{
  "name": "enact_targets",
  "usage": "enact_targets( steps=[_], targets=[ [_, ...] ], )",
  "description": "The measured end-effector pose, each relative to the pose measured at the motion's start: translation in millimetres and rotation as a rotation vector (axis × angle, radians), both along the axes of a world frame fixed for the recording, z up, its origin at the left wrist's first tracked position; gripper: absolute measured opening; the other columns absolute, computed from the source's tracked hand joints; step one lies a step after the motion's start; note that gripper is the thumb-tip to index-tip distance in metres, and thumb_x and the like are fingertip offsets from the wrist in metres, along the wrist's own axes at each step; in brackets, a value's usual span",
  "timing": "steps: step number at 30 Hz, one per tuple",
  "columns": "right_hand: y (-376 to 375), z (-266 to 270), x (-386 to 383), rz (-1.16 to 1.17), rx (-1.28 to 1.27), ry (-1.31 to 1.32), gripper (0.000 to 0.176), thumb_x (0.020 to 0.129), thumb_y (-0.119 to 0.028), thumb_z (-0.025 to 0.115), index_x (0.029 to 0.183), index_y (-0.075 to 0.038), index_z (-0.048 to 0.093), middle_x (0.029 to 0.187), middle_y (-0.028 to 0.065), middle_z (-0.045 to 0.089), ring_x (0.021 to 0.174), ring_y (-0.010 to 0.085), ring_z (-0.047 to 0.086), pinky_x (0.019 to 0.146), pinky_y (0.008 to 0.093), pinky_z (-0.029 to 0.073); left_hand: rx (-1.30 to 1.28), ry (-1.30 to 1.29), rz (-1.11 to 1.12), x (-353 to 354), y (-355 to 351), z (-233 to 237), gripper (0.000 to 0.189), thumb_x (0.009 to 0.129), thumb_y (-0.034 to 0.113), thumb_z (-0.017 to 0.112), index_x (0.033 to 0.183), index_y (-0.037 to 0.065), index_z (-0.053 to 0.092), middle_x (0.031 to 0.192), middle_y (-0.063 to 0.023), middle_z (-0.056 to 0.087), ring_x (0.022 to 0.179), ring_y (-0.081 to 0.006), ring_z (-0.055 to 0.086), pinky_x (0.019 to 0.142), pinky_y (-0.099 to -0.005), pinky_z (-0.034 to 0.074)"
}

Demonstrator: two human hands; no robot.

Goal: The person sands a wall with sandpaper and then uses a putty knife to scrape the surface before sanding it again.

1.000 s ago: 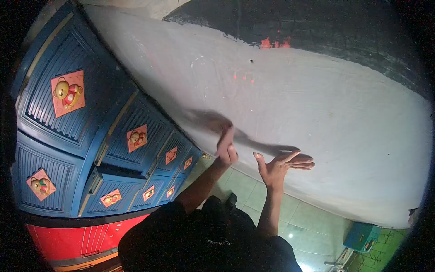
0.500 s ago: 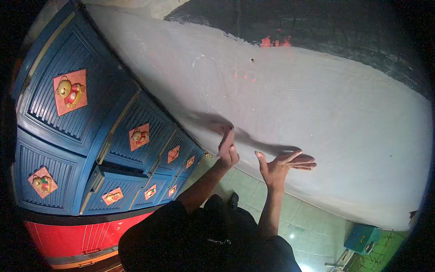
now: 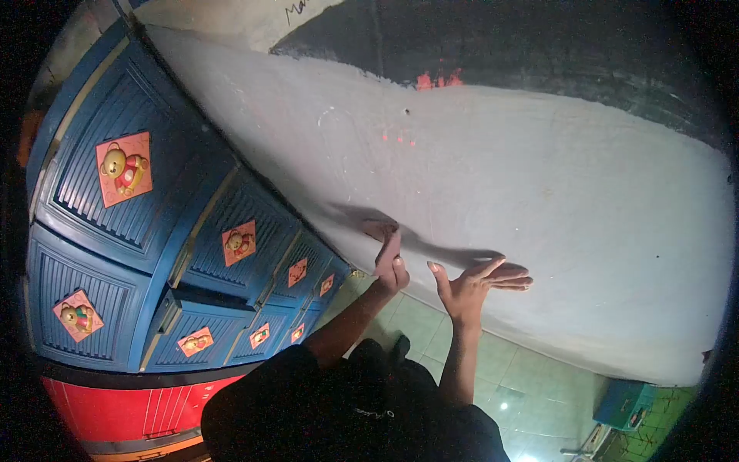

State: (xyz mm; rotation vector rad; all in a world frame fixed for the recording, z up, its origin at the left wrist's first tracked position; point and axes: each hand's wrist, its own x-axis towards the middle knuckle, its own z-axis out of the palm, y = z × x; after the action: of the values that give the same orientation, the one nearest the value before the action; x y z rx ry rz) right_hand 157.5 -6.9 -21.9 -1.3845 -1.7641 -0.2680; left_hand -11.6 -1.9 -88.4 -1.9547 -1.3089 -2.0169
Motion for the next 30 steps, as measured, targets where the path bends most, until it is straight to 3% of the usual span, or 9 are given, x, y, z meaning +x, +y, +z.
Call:
enact_targets(
  steps=[2, 4, 5, 10, 16, 20, 21, 26, 30],
  targets=[
    [0, 1, -2, -0.007, -0.01, -0.004, 0.126, 0.076, -0.073, 0.054, 0.142, 0.003, -0.021, 0.137, 0.0409, -0.032, 0.125, 0.0555, -0.035, 0.095, 0.0699, -0.02, 0.072, -0.07, 0.05, -8, 16, 9, 0.047, 0.091, 0.012, 0.033, 0.122, -0.022, 0.044, 0.129, -0.038, 0.044, 0.124, -0.0508, 0.042, 0.108, -0.0505, 0.031],
    [-2, 4, -1, 0.016, -0.057, 0.037, 0.13, 0.072, -0.071, 0.062, 0.144, -0.005, -0.024, 0.133, 0.0413, -0.037, 0.125, 0.0553, -0.036, 0.091, 0.0733, -0.02, 0.182, 1.015, 1.121, -29, 29, 1, 0.046, 0.091, 0.011, 0.034, 0.121, -0.021, 0.046, 0.129, -0.0378, 0.045, 0.124, -0.0502, 0.042, 0.107, -0.0497, 0.032],
    [-2, 3, -1, 0.03, -0.062, 0.041, 0.129, 0.072, -0.071, 0.061, 0.144, -0.004, -0.023, 0.133, 0.0412, -0.037, 0.124, 0.0554, -0.037, 0.091, 0.0732, -0.02, 0.176, 1.011, 1.123, -26, 33, 3, 0.046, 0.091, 0.011, 0.034, 0.121, -0.021, 0.046, 0.129, -0.0378, 0.045, 0.124, -0.0502, 0.042, 0.107, -0.0497, 0.032],
    [-1, -1, -1, 0.015, -0.032, 0.031, 0.127, 0.074, -0.071, 0.059, 0.143, -0.001, -0.022, 0.134, 0.0416, -0.035, 0.124, 0.0561, -0.036, 0.092, 0.0726, -0.02, 0.083, -0.034, 0.064, 1, 15, -16, 0.049, 0.092, 0.017, 0.033, 0.122, -0.019, 0.046, 0.13, -0.0353, 0.046, 0.123, -0.0491, 0.044, 0.107, -0.0509, 0.031],
    [1, 1, -2, -0.003, -0.025, 0.016, 0.125, 0.076, -0.072, 0.056, 0.142, 0.002, -0.021, 0.135, 0.0431, -0.032, 0.125, 0.058, -0.034, 0.093, 0.0722, -0.019, 0.081, 0.037, 0.135, 1, 9, 19, 0.045, 0.088, 0.005, 0.035, 0.125, -0.019, 0.044, 0.13, -0.0338, 0.046, 0.126, -0.0458, 0.042, 0.107, -0.0489, 0.033],
    [-2, -1, -1, -0.011, -0.057, 0.019, 0.126, 0.076, -0.072, 0.056, 0.142, 0.001, -0.022, 0.135, 0.0428, -0.032, 0.125, 0.0577, -0.033, 0.093, 0.0721, -0.019, 0.587, 0.567, 0.836, -17, 38, 73, 0.042, 0.092, 0.004, 0.032, 0.123, -0.023, 0.042, 0.129, -0.0353, 0.046, 0.12, -0.0467, 0.048, 0.105, -0.0478, 0.037],
    [-1, -1, -1, -0.011, -0.055, 0.015, 0.126, 0.076, -0.072, 0.056, 0.142, 0.001, -0.022, 0.135, 0.0428, -0.032, 0.125, 0.0577, -0.033, 0.093, 0.0721, -0.019, 0.366, 0.22, 0.486, -9, 37, 46, 0.043, 0.093, 0.008, 0.033, 0.123, -0.021, 0.043, 0.128, -0.0369, 0.046, 0.119, -0.0485, 0.048, 0.105, -0.0493, 0.036],
    [-2, -1, -1, -0.006, -0.04, 0.017, 0.126, 0.076, -0.073, 0.055, 0.142, 0.001, -0.022, 0.136, 0.0424, -0.032, 0.125, 0.0578, -0.033, 0.093, 0.072, -0.019, -0.074, 0.043, 0.134, 10, -1, -31, 0.047, 0.094, 0.015, 0.033, 0.121, -0.022, 0.045, 0.128, -0.0385, 0.045, 0.124, -0.0498, 0.043, 0.107, -0.0503, 0.032],
    [1, 3, 0, -0.015, -0.005, -0.025, 0.126, 0.076, -0.072, 0.055, 0.143, 0.001, -0.022, 0.136, 0.0418, -0.033, 0.125, 0.0567, -0.034, 0.094, 0.0717, -0.019, -0.05, -0.097, 0.009, 7, -4, -4, 0.046, 0.091, 0.009, 0.031, 0.122, -0.023, 0.043, 0.128, -0.0371, 0.046, 0.127, -0.0481, 0.039, 0.109, -0.0505, 0.027]
  ],
)
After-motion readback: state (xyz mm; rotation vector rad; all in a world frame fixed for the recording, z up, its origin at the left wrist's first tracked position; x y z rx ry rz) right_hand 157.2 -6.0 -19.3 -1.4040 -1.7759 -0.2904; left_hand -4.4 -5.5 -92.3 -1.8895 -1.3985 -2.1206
